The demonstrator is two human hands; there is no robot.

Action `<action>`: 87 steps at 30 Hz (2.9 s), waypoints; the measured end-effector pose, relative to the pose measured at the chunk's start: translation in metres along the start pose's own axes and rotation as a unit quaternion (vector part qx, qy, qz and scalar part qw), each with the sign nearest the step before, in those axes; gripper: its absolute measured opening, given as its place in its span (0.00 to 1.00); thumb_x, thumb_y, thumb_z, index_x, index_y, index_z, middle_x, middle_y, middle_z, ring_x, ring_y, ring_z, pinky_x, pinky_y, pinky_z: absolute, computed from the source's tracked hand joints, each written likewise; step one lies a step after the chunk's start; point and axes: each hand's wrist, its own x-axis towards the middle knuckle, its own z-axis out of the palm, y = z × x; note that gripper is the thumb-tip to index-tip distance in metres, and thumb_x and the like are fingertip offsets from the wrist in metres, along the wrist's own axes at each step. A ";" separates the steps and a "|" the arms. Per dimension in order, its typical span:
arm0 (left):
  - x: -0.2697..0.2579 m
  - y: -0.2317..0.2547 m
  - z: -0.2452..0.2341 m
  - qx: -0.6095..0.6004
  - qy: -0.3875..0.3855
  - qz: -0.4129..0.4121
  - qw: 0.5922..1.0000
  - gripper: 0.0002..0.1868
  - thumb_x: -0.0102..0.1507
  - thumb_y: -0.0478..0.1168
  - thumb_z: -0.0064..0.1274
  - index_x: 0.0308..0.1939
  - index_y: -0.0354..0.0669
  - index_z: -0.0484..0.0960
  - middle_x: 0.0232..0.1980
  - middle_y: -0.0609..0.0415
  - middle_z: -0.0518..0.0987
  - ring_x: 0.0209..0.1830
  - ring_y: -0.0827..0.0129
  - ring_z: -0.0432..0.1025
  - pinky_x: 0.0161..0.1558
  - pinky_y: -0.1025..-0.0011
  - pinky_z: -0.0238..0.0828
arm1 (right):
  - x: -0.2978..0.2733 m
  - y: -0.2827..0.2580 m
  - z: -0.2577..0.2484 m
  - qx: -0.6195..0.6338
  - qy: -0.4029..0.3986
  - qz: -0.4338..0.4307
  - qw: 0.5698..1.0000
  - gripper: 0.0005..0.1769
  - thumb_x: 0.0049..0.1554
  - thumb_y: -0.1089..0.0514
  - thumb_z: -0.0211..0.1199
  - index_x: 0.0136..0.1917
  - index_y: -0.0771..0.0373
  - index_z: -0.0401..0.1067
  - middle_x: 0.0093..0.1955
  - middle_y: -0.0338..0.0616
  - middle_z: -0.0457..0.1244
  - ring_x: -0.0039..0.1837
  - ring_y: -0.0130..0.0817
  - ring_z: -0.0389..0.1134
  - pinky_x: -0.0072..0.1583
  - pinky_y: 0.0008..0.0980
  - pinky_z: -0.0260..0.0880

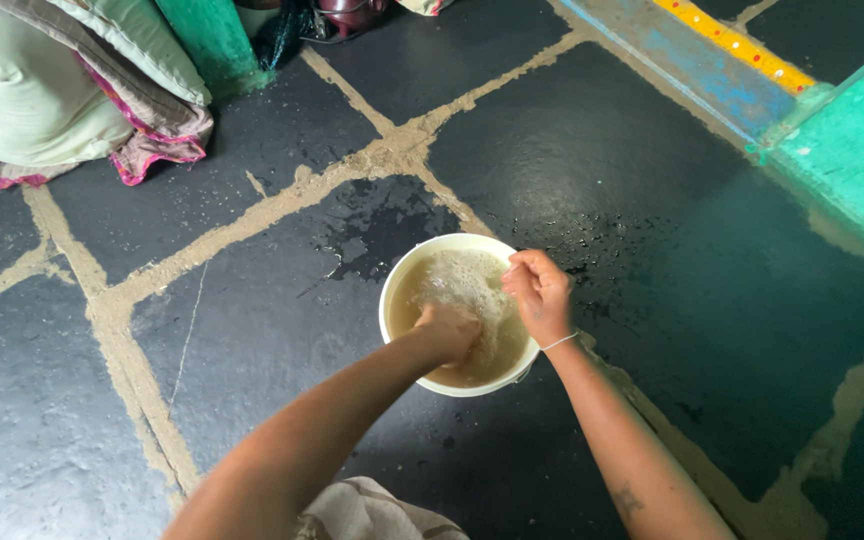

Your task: The person cleans a dark tiled floor using a yellow cloth and a white bucket of water. They repeatedly dip the cloth into the bucket, wring it out, and wipe the floor surface, moving the bucket as needed to reach different areas.

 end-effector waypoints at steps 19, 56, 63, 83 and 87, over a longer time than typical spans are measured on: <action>-0.130 0.017 -0.223 -0.680 0.460 0.177 0.542 0.14 0.53 0.22 0.47 0.38 0.34 0.83 0.34 0.55 0.83 0.31 0.74 0.77 0.36 0.74 0.77 | 0.001 -0.069 0.033 0.129 -0.176 0.101 0.971 0.20 0.49 0.57 0.75 0.52 0.65 0.73 0.46 0.39 0.70 0.49 0.28 0.74 0.53 0.31 0.80; -0.011 -0.022 0.002 -0.767 0.105 0.095 0.626 0.57 0.51 0.66 0.68 0.71 0.28 0.67 0.54 0.36 0.78 0.53 0.51 0.78 0.54 0.56 0.75 | 0.054 -0.065 0.017 0.296 -0.026 0.210 0.932 0.22 0.51 0.67 0.66 0.58 0.61 0.67 0.47 0.44 0.67 0.49 0.31 0.69 0.53 0.32 0.72; -0.039 0.000 -0.031 -0.518 0.183 -0.127 0.826 0.77 0.40 0.56 0.79 0.73 0.23 0.39 0.55 0.34 0.79 0.58 0.52 0.77 0.62 0.66 0.71 | 0.058 -0.038 0.030 0.138 -0.033 0.203 0.969 0.15 0.49 0.69 0.70 0.47 0.63 0.67 0.42 0.48 0.72 0.44 0.30 0.73 0.45 0.28 0.73; -0.041 0.022 -0.018 -0.601 0.337 -0.079 0.720 0.31 0.55 0.47 0.70 0.56 0.34 0.78 0.44 0.47 0.85 0.44 0.64 0.81 0.48 0.67 0.72 | 0.049 -0.051 0.023 -0.197 -0.106 0.077 0.972 0.21 0.54 0.40 0.70 0.51 0.58 0.79 0.45 0.51 0.69 0.44 0.42 0.72 0.48 0.44 0.74; -0.036 0.011 -0.017 -0.857 0.190 0.087 0.471 0.22 0.64 0.41 0.64 0.55 0.31 0.75 0.35 0.54 0.74 0.30 0.73 0.70 0.32 0.71 0.67 | 0.052 -0.055 0.010 0.200 -0.125 0.116 0.965 0.43 0.54 0.34 0.73 0.72 0.62 0.69 0.67 0.56 0.62 0.64 0.42 0.67 0.63 0.42 0.73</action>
